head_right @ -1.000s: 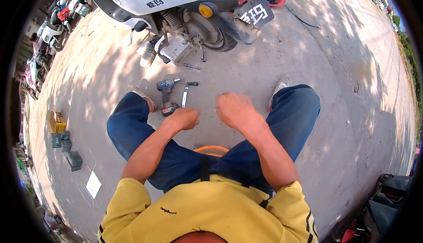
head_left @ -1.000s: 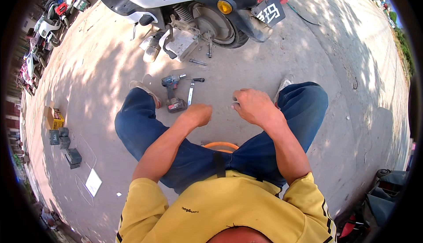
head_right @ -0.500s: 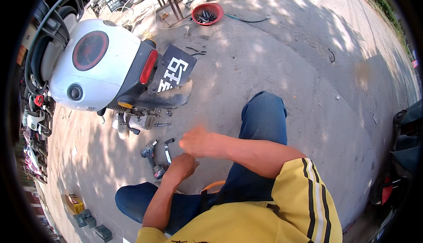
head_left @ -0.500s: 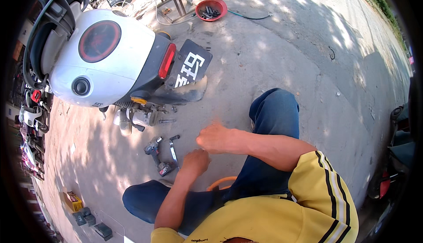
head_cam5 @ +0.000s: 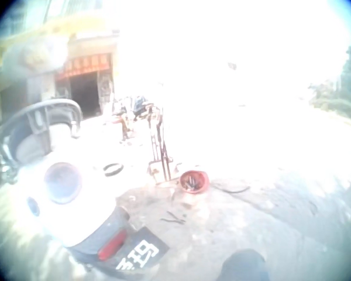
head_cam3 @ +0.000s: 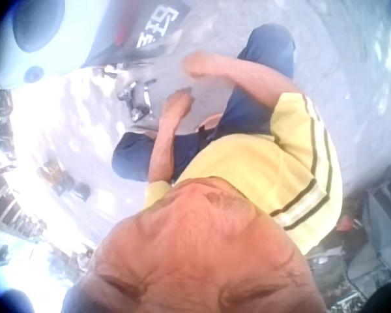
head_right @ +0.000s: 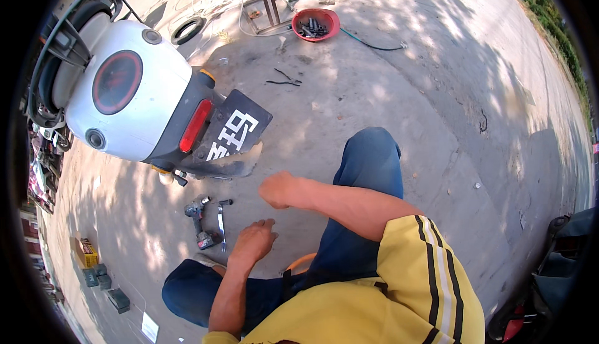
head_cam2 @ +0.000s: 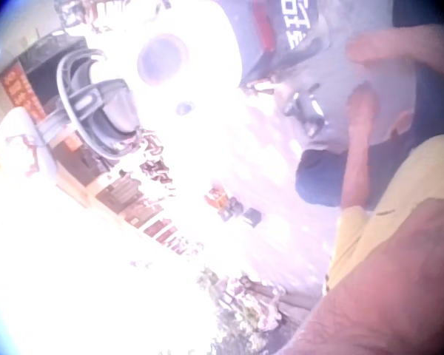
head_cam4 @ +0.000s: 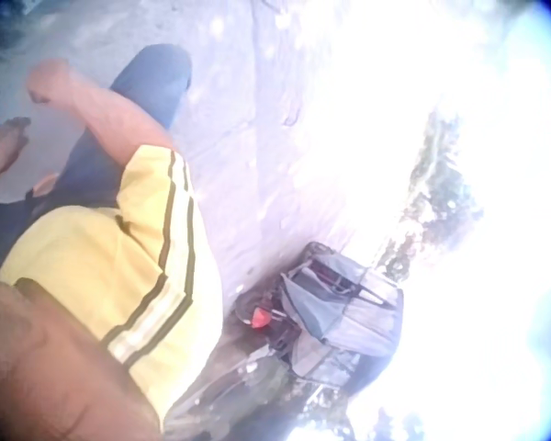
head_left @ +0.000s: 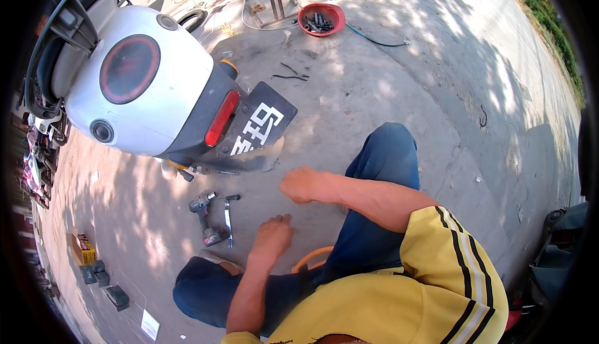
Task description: The person works on the rear suspension of a white scooter, using a cordless impact wrench and a wrench to remove and tighten bolts. They handle various fasteners and tools while seated on a small stool.
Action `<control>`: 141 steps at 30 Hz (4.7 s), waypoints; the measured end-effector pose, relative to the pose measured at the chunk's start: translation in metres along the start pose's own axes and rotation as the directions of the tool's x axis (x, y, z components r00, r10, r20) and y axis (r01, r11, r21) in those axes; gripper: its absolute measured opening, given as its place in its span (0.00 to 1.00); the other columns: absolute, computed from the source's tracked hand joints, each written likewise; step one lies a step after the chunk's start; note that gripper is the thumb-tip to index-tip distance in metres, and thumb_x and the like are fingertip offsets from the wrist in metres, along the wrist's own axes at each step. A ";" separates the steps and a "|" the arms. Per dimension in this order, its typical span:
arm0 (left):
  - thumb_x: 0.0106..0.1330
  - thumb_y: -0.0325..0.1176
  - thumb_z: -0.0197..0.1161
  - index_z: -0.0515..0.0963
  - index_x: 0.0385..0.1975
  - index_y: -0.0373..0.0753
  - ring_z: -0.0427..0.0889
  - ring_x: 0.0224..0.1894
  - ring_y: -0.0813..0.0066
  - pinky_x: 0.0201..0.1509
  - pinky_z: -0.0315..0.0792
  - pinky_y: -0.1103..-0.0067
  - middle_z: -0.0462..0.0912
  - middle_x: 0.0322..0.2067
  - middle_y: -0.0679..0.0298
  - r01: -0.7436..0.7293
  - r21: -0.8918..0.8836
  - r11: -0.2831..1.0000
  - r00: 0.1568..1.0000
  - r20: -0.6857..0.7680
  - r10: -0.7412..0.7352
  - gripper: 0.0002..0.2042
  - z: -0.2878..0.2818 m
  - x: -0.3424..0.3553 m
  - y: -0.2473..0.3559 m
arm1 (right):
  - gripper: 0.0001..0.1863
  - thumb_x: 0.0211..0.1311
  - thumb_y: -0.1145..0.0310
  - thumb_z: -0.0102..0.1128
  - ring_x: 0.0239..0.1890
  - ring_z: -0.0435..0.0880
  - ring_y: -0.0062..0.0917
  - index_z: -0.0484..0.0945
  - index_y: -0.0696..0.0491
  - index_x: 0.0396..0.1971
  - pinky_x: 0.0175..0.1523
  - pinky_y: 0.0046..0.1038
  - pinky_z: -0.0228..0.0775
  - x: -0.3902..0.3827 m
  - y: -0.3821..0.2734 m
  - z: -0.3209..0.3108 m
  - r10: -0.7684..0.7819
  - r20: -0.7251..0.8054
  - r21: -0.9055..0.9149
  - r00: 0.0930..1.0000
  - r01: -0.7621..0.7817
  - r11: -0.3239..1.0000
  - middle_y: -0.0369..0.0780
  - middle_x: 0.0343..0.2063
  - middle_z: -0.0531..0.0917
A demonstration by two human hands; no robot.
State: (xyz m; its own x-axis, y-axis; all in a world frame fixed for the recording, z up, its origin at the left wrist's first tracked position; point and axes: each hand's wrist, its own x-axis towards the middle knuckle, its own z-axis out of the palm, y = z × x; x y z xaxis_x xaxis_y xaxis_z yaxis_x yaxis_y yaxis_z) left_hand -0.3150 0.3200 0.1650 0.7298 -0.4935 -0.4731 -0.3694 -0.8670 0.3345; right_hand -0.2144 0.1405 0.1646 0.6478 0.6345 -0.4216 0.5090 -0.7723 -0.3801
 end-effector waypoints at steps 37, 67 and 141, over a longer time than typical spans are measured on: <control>0.70 0.39 0.61 0.76 0.56 0.37 0.82 0.54 0.46 0.57 0.75 0.58 0.83 0.51 0.46 0.360 -0.207 0.910 0.923 -0.064 -0.380 0.18 0.070 0.042 0.204 | 0.05 0.49 0.81 0.58 0.31 0.85 0.49 0.83 0.62 0.24 0.33 0.44 0.76 -0.088 0.100 -0.066 -0.416 0.103 -0.122 0.904 0.426 0.896 0.52 0.26 0.85; 0.66 0.36 0.64 0.77 0.48 0.33 0.82 0.46 0.48 0.50 0.76 0.58 0.84 0.40 0.48 -0.051 -0.246 0.968 0.980 -0.200 0.000 0.15 -0.004 0.219 0.175 | 0.17 0.61 0.68 0.66 0.30 0.84 0.27 0.83 0.64 0.45 0.38 0.33 0.77 -0.082 0.529 -0.257 0.403 -0.277 0.286 0.872 -0.325 0.901 0.45 0.29 0.86; 0.69 0.47 0.59 0.77 0.55 0.35 0.84 0.53 0.50 0.58 0.75 0.64 0.85 0.50 0.50 0.468 -0.676 0.570 0.706 0.674 0.220 0.23 0.187 0.371 0.129 | 0.18 0.68 0.56 0.66 0.30 0.87 0.26 0.82 0.59 0.35 0.33 0.28 0.76 0.234 0.686 -0.031 0.739 -0.122 0.971 0.662 0.235 -0.051 0.40 0.28 0.84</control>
State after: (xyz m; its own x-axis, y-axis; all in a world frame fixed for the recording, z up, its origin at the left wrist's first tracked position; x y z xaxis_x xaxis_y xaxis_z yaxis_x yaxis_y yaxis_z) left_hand -0.1995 0.0115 -0.1201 0.0461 -0.5856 -0.8093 0.5193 -0.6780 0.5202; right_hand 0.3040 -0.2418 -0.1696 0.8744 -0.1548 -0.4598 -0.4234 0.2192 -0.8790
